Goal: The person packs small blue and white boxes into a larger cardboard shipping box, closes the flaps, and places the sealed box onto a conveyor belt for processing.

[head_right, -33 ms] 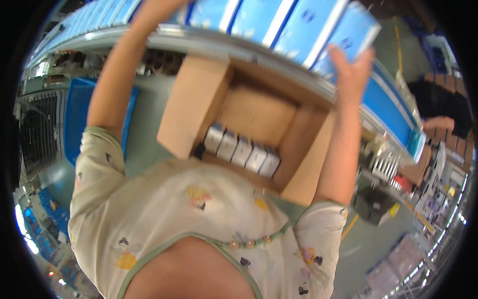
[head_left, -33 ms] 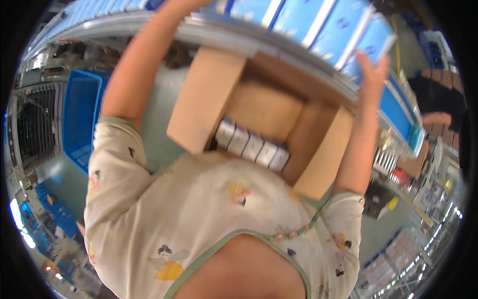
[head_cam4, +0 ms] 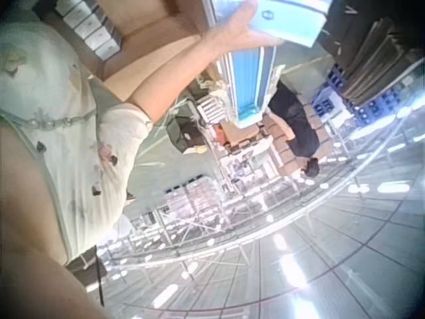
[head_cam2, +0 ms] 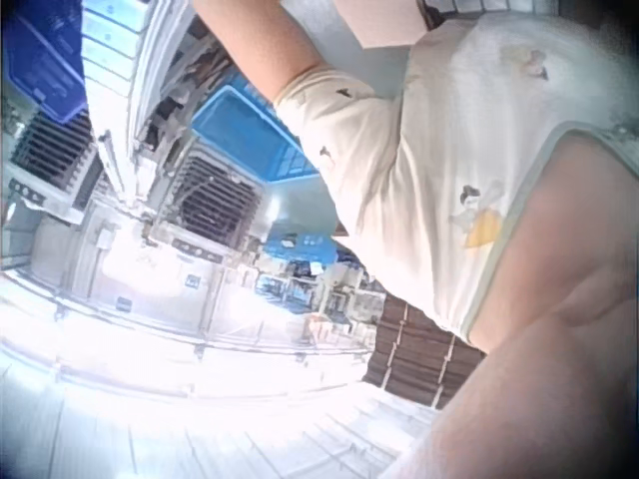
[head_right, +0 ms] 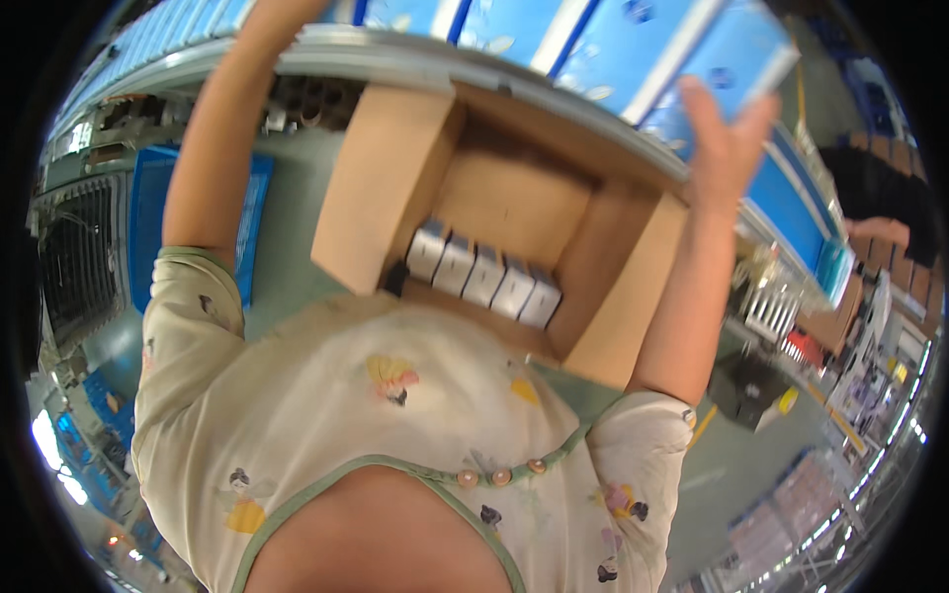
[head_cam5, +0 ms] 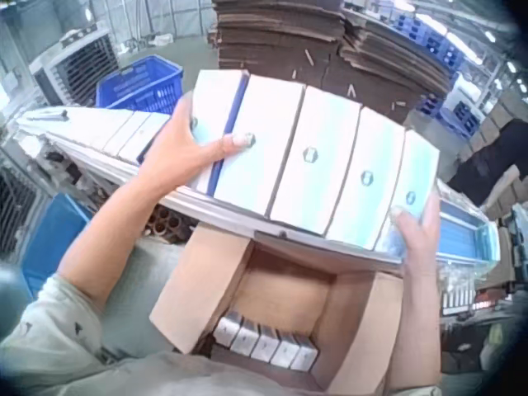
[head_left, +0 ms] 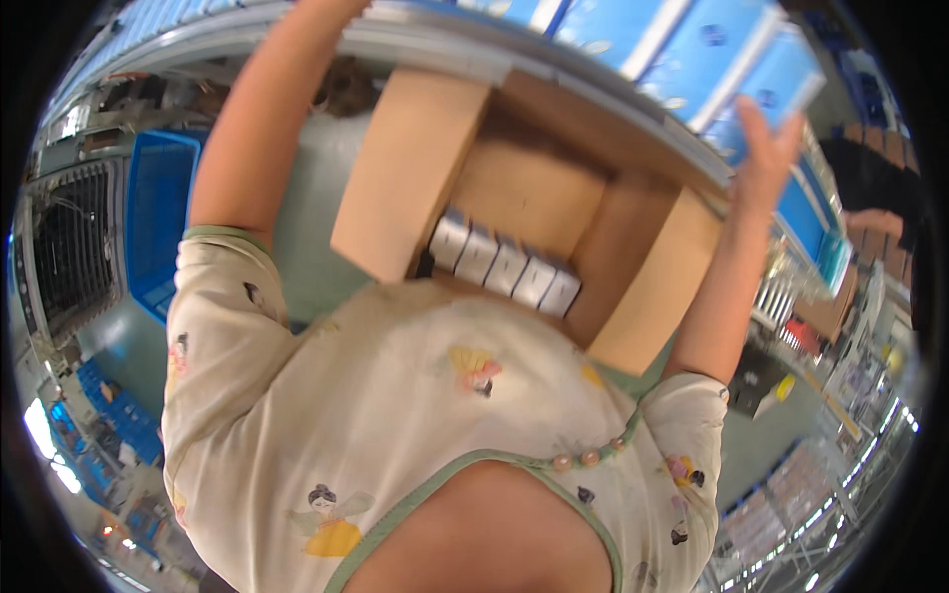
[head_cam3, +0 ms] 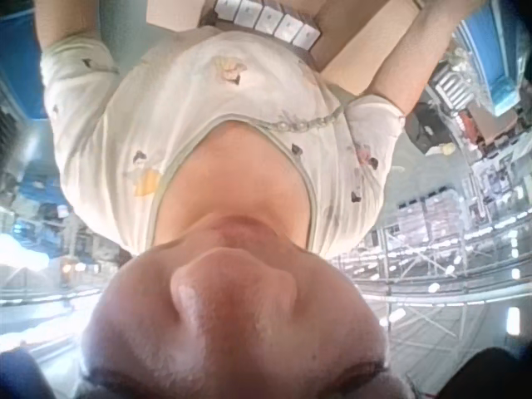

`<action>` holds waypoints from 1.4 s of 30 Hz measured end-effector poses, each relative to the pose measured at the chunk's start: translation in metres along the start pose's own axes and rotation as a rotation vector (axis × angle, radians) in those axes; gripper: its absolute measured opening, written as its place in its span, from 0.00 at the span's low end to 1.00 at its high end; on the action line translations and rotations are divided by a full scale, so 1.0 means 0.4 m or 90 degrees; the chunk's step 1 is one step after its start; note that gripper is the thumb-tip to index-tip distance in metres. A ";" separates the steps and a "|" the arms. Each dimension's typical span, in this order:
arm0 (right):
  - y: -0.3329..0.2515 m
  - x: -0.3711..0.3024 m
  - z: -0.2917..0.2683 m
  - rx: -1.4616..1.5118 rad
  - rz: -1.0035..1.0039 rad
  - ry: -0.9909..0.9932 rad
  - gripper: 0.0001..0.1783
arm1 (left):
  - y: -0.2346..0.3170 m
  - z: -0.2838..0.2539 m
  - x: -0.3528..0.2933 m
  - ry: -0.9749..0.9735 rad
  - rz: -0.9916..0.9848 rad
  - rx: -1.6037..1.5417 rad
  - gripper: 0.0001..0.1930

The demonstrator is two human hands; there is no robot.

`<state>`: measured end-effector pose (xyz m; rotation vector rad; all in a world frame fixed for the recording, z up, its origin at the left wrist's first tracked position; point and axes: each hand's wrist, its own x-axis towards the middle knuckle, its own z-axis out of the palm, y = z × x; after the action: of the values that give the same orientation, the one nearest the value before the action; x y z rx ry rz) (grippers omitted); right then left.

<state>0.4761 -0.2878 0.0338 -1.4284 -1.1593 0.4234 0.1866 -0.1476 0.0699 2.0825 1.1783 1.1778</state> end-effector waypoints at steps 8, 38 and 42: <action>-0.045 -0.444 -0.183 -0.153 0.162 0.023 0.37 | 0.104 0.036 -0.393 -0.183 -0.100 0.018 0.49; 0.489 -0.439 -0.051 -0.045 0.526 -0.306 0.14 | -0.155 0.086 -0.295 -0.361 -0.259 -0.191 0.09; 0.399 -0.482 -0.070 0.040 0.533 -0.146 0.16 | -0.164 -0.079 -0.163 0.029 0.044 0.287 0.01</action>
<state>0.4773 -0.4322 -0.1724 -1.8012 -0.6569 1.2163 0.1129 -0.1694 0.0093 2.4483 1.5175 1.0672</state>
